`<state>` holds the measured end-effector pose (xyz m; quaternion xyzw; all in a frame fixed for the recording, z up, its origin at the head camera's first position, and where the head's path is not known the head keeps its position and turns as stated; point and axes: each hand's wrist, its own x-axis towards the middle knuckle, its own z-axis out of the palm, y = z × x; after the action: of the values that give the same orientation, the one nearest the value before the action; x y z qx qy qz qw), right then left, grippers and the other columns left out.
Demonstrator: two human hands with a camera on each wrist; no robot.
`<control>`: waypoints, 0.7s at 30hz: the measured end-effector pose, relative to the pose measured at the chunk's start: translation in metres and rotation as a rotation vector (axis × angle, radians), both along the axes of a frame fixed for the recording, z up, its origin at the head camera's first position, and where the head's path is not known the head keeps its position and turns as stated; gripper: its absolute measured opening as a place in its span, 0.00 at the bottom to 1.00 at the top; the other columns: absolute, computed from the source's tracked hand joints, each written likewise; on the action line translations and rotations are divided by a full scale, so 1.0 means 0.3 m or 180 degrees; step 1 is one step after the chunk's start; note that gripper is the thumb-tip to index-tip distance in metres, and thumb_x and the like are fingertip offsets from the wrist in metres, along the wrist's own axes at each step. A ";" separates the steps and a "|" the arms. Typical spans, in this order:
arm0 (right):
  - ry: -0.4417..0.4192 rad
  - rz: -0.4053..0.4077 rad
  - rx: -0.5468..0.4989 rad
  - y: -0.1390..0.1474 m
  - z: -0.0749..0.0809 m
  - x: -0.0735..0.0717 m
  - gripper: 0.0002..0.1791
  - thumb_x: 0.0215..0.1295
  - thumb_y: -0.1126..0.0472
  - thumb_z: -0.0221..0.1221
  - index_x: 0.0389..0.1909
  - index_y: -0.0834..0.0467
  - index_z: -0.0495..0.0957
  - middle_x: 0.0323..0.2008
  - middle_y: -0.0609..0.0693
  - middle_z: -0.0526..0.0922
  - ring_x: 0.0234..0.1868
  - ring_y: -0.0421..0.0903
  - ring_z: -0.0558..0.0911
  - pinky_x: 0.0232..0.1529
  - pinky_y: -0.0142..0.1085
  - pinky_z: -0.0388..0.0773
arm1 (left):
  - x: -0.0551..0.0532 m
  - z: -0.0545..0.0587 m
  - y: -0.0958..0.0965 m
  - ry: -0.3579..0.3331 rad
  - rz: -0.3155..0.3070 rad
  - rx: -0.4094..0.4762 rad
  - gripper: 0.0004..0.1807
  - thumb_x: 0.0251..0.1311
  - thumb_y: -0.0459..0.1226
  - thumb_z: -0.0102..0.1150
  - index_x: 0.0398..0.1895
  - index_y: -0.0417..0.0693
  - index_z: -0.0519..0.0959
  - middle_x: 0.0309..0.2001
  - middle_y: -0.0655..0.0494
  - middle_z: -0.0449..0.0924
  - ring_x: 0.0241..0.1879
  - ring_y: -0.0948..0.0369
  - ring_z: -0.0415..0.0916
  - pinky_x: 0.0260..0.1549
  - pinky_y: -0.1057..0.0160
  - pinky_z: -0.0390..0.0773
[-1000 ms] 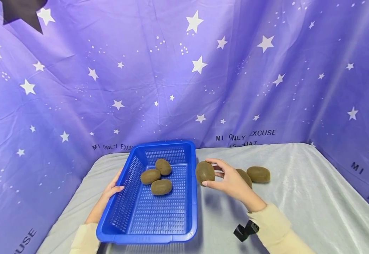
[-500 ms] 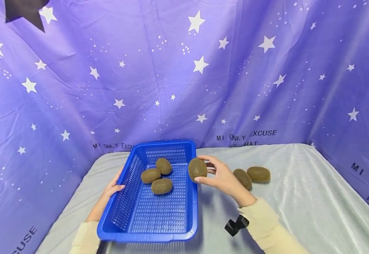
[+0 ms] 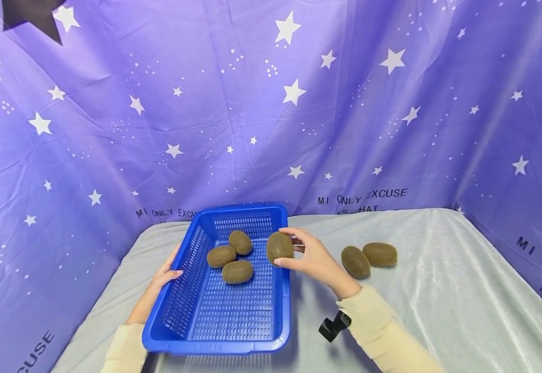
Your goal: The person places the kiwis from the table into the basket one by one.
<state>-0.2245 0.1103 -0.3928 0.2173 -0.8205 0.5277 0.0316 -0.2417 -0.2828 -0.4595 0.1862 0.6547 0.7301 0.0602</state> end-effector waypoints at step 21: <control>0.0182 0.0139 0.0116 -0.047 -0.039 -0.026 0.37 0.53 0.56 0.68 0.63 0.61 0.68 0.60 0.58 0.72 0.58 0.55 0.73 0.59 0.49 0.68 | -0.002 0.006 0.006 -0.0130 0.0038 -0.0013 0.42 0.57 0.23 0.35 0.73 0.41 0.33 0.70 0.28 0.32 0.53 0.72 0.68 0.49 0.69 0.72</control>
<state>-0.2323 0.0961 -0.4046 0.2507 -0.8239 0.5068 0.0395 -0.2422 -0.2811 -0.4576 0.1673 0.6559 0.7327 0.0696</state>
